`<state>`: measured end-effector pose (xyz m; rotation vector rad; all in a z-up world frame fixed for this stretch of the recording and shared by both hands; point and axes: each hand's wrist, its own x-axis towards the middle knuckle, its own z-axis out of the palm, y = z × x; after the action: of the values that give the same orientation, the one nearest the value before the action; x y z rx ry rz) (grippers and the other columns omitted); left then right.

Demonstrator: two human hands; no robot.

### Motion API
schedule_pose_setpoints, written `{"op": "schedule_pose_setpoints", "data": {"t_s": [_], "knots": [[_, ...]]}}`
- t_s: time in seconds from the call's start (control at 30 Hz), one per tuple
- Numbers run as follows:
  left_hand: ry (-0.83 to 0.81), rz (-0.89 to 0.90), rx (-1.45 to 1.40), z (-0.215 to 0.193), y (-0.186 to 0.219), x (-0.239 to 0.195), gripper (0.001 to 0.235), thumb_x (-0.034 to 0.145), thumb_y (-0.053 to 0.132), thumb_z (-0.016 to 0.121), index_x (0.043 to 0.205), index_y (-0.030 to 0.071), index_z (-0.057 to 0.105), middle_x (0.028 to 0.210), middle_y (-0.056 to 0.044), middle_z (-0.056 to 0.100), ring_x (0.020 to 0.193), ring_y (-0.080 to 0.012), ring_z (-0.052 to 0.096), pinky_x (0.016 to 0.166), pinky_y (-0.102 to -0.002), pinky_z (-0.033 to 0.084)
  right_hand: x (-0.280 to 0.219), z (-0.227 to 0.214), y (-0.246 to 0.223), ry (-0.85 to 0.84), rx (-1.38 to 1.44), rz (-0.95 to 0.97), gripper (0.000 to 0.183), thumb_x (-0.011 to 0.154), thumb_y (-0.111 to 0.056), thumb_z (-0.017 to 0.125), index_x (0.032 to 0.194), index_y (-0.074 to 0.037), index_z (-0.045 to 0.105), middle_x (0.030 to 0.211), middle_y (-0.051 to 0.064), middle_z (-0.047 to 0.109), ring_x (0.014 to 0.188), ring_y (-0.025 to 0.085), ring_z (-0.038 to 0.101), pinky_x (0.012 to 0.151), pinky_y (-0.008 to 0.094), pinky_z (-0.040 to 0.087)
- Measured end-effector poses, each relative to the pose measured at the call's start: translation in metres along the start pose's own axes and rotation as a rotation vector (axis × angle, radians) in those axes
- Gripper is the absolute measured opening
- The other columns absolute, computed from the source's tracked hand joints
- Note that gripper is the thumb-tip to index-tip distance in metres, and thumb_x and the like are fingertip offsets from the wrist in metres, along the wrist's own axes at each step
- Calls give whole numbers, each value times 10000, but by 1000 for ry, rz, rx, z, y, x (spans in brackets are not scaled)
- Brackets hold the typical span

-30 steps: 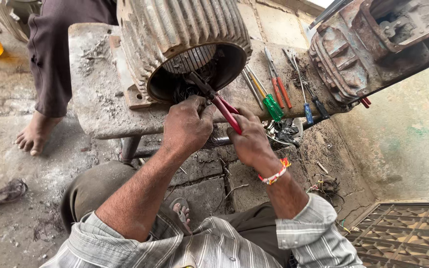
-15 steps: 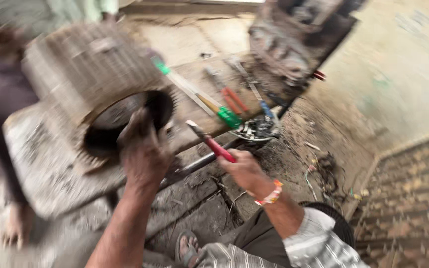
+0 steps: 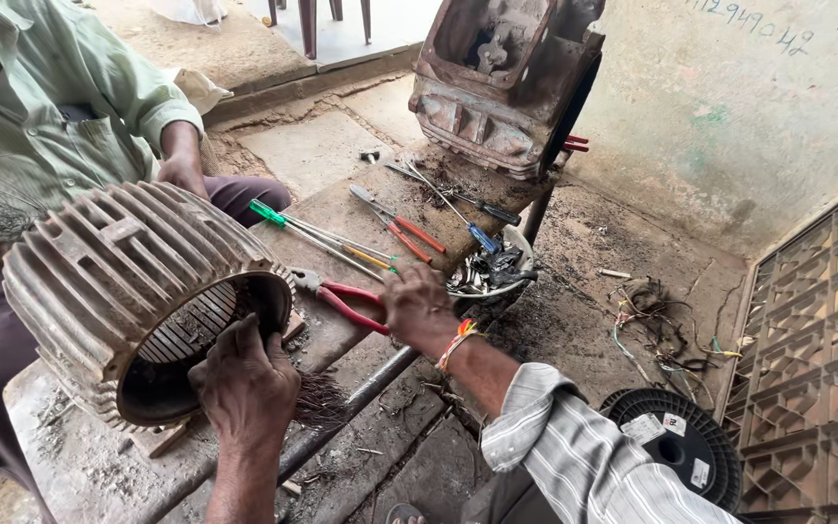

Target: The person uses a screwdriver and pliers to pry and pull copper windings out of a motor stator. The removed wire bundles are placed on the ground beside the workbench.

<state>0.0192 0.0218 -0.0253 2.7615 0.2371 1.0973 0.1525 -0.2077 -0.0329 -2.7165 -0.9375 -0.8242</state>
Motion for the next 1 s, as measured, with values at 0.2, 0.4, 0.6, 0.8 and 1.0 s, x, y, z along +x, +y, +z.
{"op": "schedule_pose_setpoints", "data": {"t_s": [0.2, 0.4, 0.6, 0.8, 1.0], "knots": [[134, 19, 14, 12, 3, 1, 385, 1011, 337, 692, 1293, 82, 633, 1091, -118, 728, 965, -258, 701, 887, -422, 500, -9, 7, 25, -210, 113, 135, 225, 921, 16, 504, 1013, 3, 709, 1201, 225, 715, 1111, 314, 674, 982, 388, 565], [69, 48, 168, 12, 21, -2, 361, 1045, 298, 683, 1293, 44, 617, 1205, -172, 726, 1071, -279, 712, 949, -423, 521, -4, -25, 26, -285, 329, 355, 342, 932, 16, 494, 1251, -7, 614, 939, 188, 706, 801, 291, 658, 726, 432, 583], [-90, -41, 88, -13, 46, -5, 614, 870, 271, 686, 1356, -78, 548, 1452, -299, 513, 1321, -431, 527, 1015, -534, 434, -56, -61, 49, -175, 1004, 549, 261, 1032, -229, 640, 1111, 8, 718, 791, 1, 664, 623, 36, 559, 509, 211, 443], [-218, -23, -22, -5, 28, -19, 600, 866, 159, 638, 1394, -114, 553, 1518, -366, 376, 1378, -468, 427, 1072, -573, 362, -145, -116, 89, -335, 1486, 590, 256, 999, -174, 656, 1124, 45, 699, 698, -21, 577, 544, 41, 499, 448, 202, 409], [-278, 13, -56, -1, 28, -20, 356, 925, 131, 602, 1210, -66, 685, 1564, -397, 256, 1457, -497, 308, 1135, -589, 308, -152, -127, 75, -390, 1273, 501, 266, 942, -163, 699, 1142, 8, 741, 703, 17, 654, 560, 52, 526, 452, 213, 409]]}}
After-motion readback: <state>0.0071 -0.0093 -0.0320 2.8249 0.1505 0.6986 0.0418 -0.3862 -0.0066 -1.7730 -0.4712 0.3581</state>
